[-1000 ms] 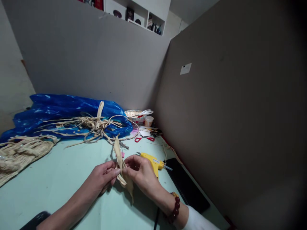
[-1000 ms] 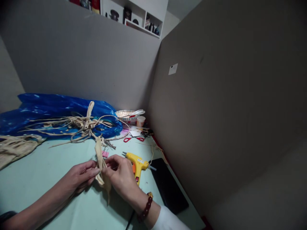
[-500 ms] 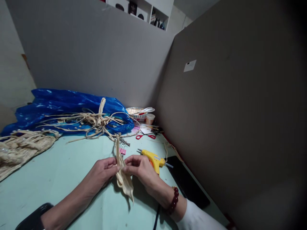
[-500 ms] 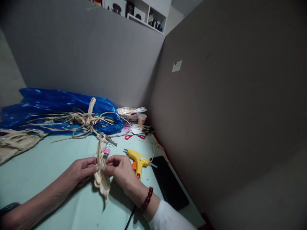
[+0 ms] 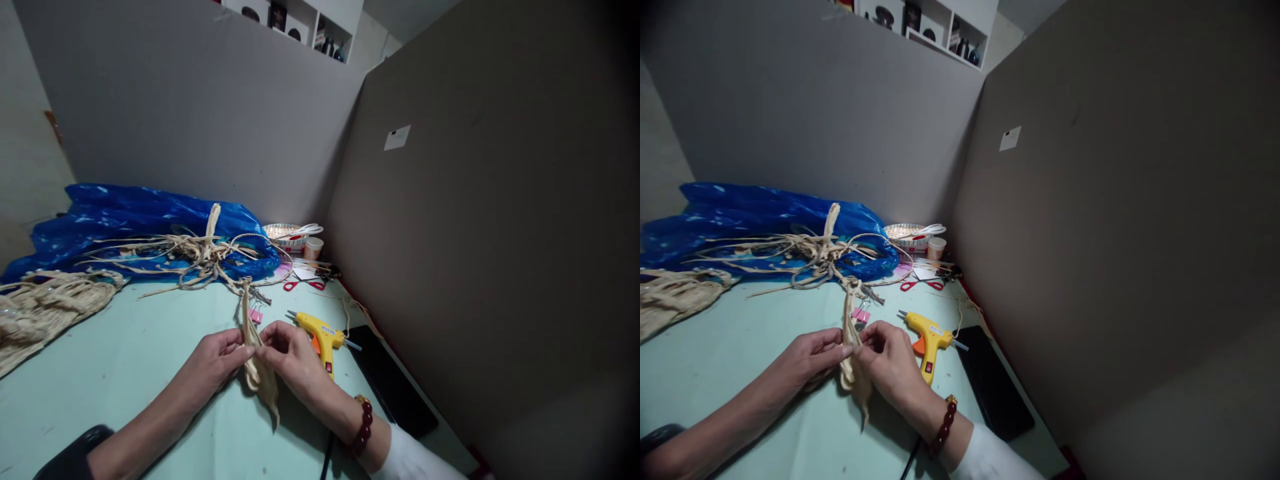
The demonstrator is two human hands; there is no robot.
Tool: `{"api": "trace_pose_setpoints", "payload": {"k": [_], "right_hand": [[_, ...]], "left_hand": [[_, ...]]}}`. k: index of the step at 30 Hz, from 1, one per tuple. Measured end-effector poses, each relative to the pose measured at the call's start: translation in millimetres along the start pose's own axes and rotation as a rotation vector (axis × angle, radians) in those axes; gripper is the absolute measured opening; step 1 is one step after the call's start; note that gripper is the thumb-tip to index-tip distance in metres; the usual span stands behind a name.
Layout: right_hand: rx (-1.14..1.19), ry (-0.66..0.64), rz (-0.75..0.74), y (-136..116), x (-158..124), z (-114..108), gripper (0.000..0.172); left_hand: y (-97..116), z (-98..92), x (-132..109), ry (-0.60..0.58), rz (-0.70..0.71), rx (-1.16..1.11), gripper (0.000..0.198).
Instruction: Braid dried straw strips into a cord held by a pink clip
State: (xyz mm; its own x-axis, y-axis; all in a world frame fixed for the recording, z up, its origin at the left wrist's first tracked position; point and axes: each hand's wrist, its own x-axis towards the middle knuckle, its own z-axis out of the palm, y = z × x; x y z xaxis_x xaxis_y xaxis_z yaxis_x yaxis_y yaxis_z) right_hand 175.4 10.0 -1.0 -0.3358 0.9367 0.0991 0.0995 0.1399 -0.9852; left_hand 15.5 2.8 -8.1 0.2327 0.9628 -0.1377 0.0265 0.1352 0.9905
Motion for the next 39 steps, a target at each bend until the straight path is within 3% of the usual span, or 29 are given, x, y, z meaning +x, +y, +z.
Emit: {"api": "trace_pose_setpoints", "payload": {"k": [12,19,27,34,39], "right_hand": [[0.150,0.012,0.066,0.1,1.0,1.9,0.007],[-0.139,0.006,-0.024,6.2,1.3,-2.4,0.012],[-0.258,0.050,-0.037,0.7,-0.3,-1.4,0.008],[-0.043,0.045,0.034,3.7,1.5,5.2,0.011],[0.136,0.037,0.029,-10.3,-2.0,9.8,0.020]], "left_hand": [[9.6,2.2,-6.2,0.003,-0.047,-0.125,0.026],[4.5,-0.9,-1.3,-0.008,0.011,-0.022,0.021],[-1.2,-3.4,-0.5,-0.014,0.031,0.049,0.021],[1.6,-0.4,-0.7,-0.003,0.052,0.072,0.025],[3.8,3.4,-0.1,0.082,0.099,0.120,0.023]]}}
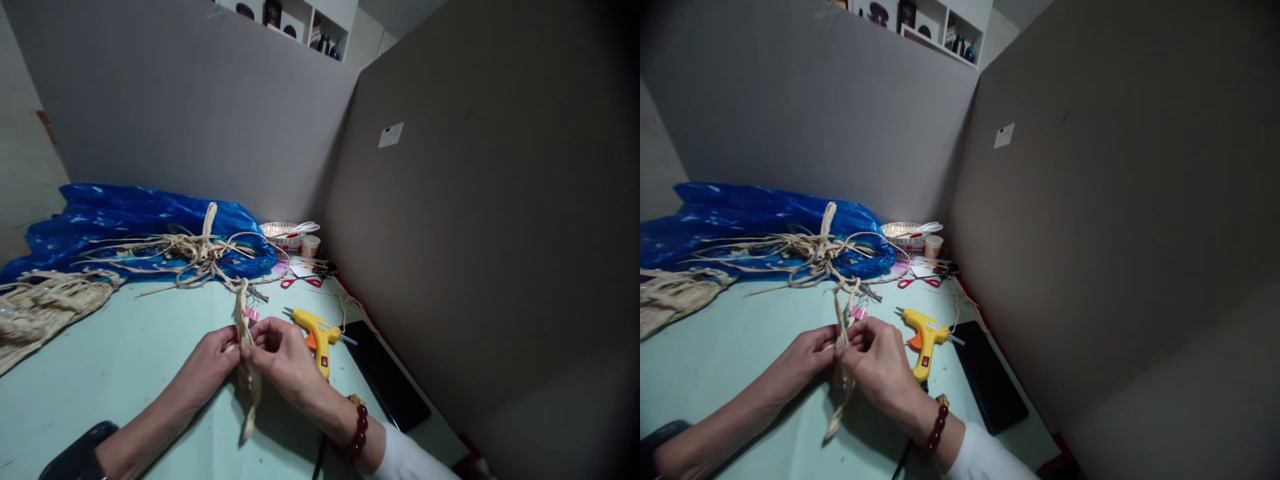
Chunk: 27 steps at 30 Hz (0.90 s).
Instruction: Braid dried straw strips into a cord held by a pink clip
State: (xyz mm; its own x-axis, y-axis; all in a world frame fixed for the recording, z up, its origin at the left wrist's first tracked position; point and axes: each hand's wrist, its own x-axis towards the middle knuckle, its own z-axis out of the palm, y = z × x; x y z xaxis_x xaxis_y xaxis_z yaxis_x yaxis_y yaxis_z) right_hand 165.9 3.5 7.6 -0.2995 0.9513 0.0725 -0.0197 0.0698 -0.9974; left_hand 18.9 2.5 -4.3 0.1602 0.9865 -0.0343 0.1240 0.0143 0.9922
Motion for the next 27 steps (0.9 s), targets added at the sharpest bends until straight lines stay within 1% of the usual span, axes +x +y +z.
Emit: {"api": "trace_pose_setpoints", "payload": {"k": [2,5,6,7,8,9,11,12,14,15,16,17,18,19,20,21,22,23,24,25,27], "right_hand": [[0.056,-0.035,-0.024,-10.3,-0.8,-4.5,0.024],[0.213,-0.169,-0.056,-31.2,-2.9,-22.5,0.027],[0.256,-0.168,-0.092,-39.0,-4.1,-31.3,0.026],[0.284,-0.136,-0.137,-46.7,-5.5,-41.5,0.024],[0.295,-0.064,-0.197,-53.6,-6.6,-53.0,0.022],[0.279,0.035,-0.262,-59.2,-7.2,-65.8,0.020],[0.157,0.258,-0.374,-64.7,-5.2,-93.9,0.018],[0.035,0.372,-0.395,-64.4,-2.5,-108.1,0.018],[-0.333,0.613,-0.393,-59.1,4.9,-131.5,0.017],[-0.544,0.716,-0.401,-55.3,8.6,-138.3,0.019],[-0.726,0.784,-0.416,-51.5,11.5,-140.4,0.023],[-0.858,0.812,-0.444,-48.2,13.2,-137.2,0.029],[-0.927,0.784,-0.471,-45.5,13.3,-128.5,0.032],[-0.937,0.706,-0.494,-43.1,12.0,-115.0,0.032],[-0.893,0.541,-0.502,-40.7,9.2,-97.9,0.029],[-0.807,0.339,-0.478,-38.0,5.5,-78.9,0.024],[-0.729,0.103,-0.407,-34.5,1.4,-59.8,0.023],[-0.682,-0.065,-0.329,-30.1,-2.6,-42.6,0.021],[-0.663,-0.152,-0.275,-25.0,-5.9,-28.4,0.018],[-0.653,-0.162,-0.250,-19.6,-8.1,-18.3,0.014],[-0.632,-0.166,-0.196,-9.8,-9.4,-10.2,0.013]], "left_hand": [[-2.2,-0.1,1.0,-0.009,-0.028,-0.045,0.023],[-4.3,-0.6,1.0,-0.034,-0.072,-0.079,0.019],[-4.0,-0.6,0.4,-0.041,-0.085,-0.079,0.018],[-3.3,-0.5,-0.4,-0.049,-0.094,-0.080,0.017],[-2.3,-0.5,-1.3,-0.056,-0.101,-0.081,0.017],[-1.4,-0.6,-2.1,-0.065,-0.107,-0.083,0.017],[-0.4,-1.9,-3.2,-0.068,-0.123,-0.095,0.018],[-0.6,-3.2,-3.4,-0.069,-0.131,-0.095,0.020],[-2.0,-6.9,-2.9,-0.090,-0.145,-0.103,0.023],[-3.0,-8.9,-2.5,-0.109,-0.154,-0.115,0.025],[-3.8,-10.7,-2.1,-0.129,-0.166,-0.130,0.027],[-4.4,-12.1,-1.9,-0.149,-0.174,-0.148,0.028],[-4.7,-13.0,-1.9,-0.163,-0.177,-0.168,0.029],[-4.7,-13.2,-2.1,-0.171,-0.174,-0.183,0.030],[-4.4,-13.0,-2.5,-0.171,-0.163,-0.193,0.031],[-3.8,-12.2,-3.1,-0.169,-0.146,-0.198,0.032],[-3.3,-11.2,-3.6,-0.164,-0.130,-0.199,0.033],[-2.8,-10.2,-4.1,-0.159,-0.116,-0.197,0.035],[-2.4,-9.2,-4.4,-0.156,-0.107,-0.193,0.036],[-2.4,-8.5,-4.5,-0.155,-0.104,-0.188,0.036],[-3.0,-8.1,-4.2,-0.157,-0.108,-0.180,0.037]]}}
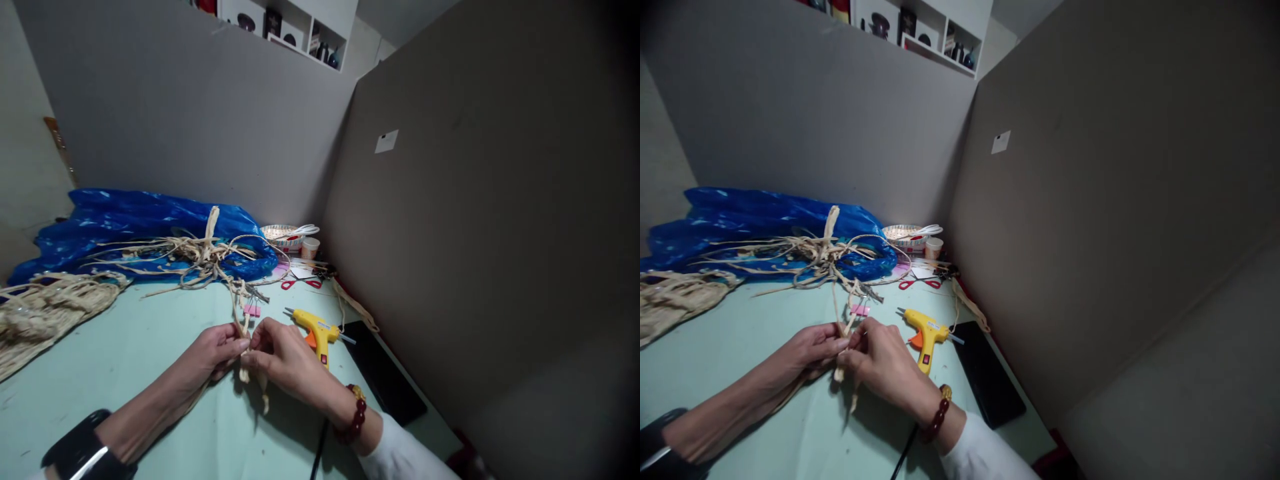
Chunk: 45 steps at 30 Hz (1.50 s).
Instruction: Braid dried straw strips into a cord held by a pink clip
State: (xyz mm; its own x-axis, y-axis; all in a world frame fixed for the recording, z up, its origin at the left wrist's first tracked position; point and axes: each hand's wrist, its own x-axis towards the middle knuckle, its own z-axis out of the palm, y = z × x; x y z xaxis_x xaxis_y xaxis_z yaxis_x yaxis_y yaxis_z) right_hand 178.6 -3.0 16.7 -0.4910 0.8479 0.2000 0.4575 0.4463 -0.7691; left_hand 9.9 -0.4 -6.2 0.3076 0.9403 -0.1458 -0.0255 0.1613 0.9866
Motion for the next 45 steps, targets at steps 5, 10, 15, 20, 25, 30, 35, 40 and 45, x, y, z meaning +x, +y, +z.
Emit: {"api": "trace_pose_setpoints", "payload": {"k": [5,10,15,20,25,30,35,40,45], "right_hand": [[0.163,-0.139,0.016,11.0,1.4,-11.6,0.018],[0.480,-0.328,-0.020,7.0,2.1,-26.0,0.016],[0.633,-0.406,-0.086,9.4,2.6,-33.8,0.024],[0.390,-0.415,-0.172,6.5,0.6,-39.2,0.022],[0.262,-0.392,-0.261,-5.5,-5.0,-43.5,0.023],[0.347,-0.208,-0.310,-13.1,-8.9,-53.6,0.023],[0.702,-0.174,-0.270,-2.1,-3.9,-41.0,0.042],[1.039,-0.022,-0.094,4.7,2.6,-28.6,0.022],[1.119,0.132,-0.077,2.1,3.2,-35.8,0.021]], "left_hand": [[-2.0,-3.1,1.2,0.017,-0.032,-0.035,0.036],[-0.5,-4.7,-0.8,0.004,-0.046,-0.079,0.033],[0.6,-6.1,-1.6,-0.005,-0.065,-0.155,0.029],[-1.3,-4.0,-0.2,0.080,-0.079,-0.220,0.030],[0.5,0.0,-0.7,0.123,-0.074,-0.272,0.036],[2.1,-0.7,-1.5,0.151,-0.050,-0.313,0.038],[1.5,0.0,-0.2,0.109,-0.077,-0.264,0.038],[0.7,1.2,-0.8,0.040,-0.059,-0.191,0.038],[-3.4,-3.1,1.5,0.069,-0.082,-0.194,0.038]]}}
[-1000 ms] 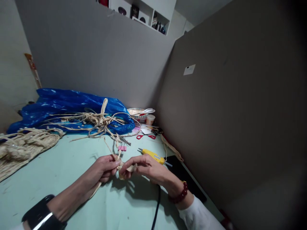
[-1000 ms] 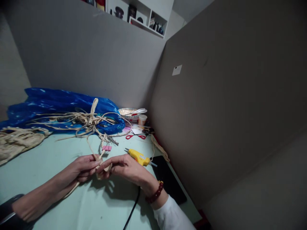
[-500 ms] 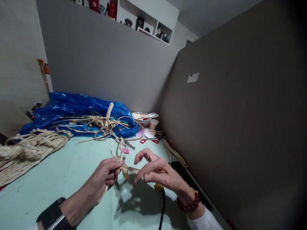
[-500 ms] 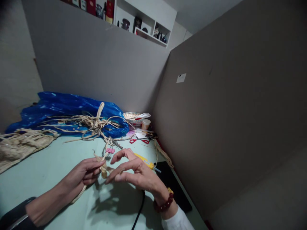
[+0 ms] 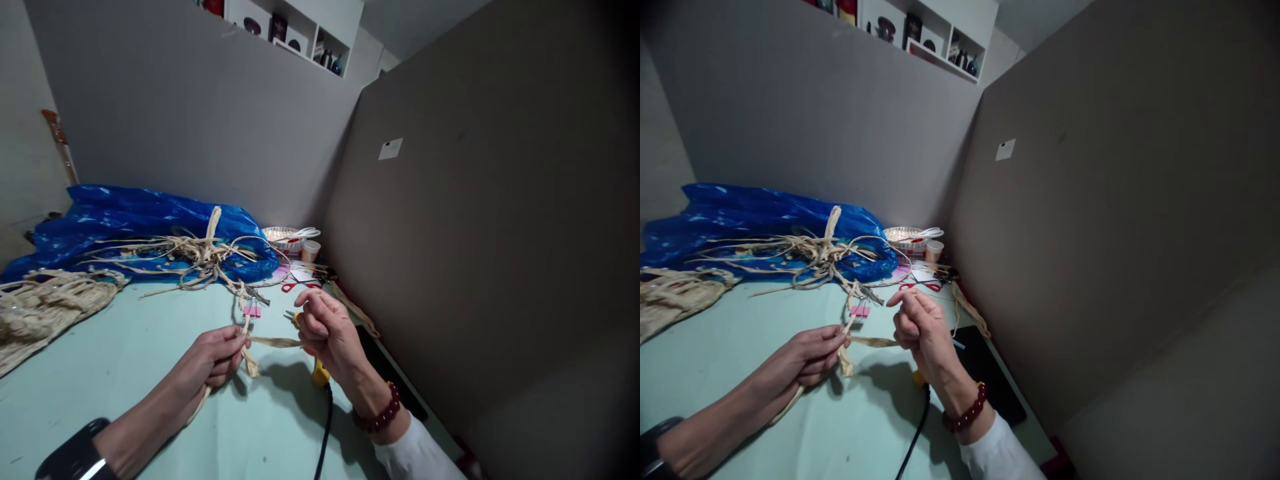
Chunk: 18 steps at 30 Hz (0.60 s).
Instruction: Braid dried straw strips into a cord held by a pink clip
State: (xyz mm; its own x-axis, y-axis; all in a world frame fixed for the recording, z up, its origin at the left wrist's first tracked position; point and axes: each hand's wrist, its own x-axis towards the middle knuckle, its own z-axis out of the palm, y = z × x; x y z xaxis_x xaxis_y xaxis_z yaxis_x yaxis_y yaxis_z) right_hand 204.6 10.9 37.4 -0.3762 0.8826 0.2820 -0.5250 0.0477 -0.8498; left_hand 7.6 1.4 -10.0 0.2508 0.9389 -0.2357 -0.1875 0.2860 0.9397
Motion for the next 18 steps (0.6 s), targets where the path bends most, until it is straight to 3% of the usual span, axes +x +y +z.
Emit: {"api": "trace_pose_setpoints", "payload": {"k": [5,12,18], "right_hand": [[0.018,0.031,-0.005,-3.8,1.1,-3.1,0.022],[0.026,0.298,-0.150,-8.7,7.8,-15.6,0.018],[-0.085,0.320,0.029,-3.7,7.2,-20.0,0.024]], "left_hand": [[-1.1,-0.8,1.6,0.024,-0.009,-0.055,0.036],[1.3,4.0,-0.8,0.070,-0.009,-0.107,0.033],[0.4,9.4,-2.6,0.156,-0.003,-0.150,0.032]]}}
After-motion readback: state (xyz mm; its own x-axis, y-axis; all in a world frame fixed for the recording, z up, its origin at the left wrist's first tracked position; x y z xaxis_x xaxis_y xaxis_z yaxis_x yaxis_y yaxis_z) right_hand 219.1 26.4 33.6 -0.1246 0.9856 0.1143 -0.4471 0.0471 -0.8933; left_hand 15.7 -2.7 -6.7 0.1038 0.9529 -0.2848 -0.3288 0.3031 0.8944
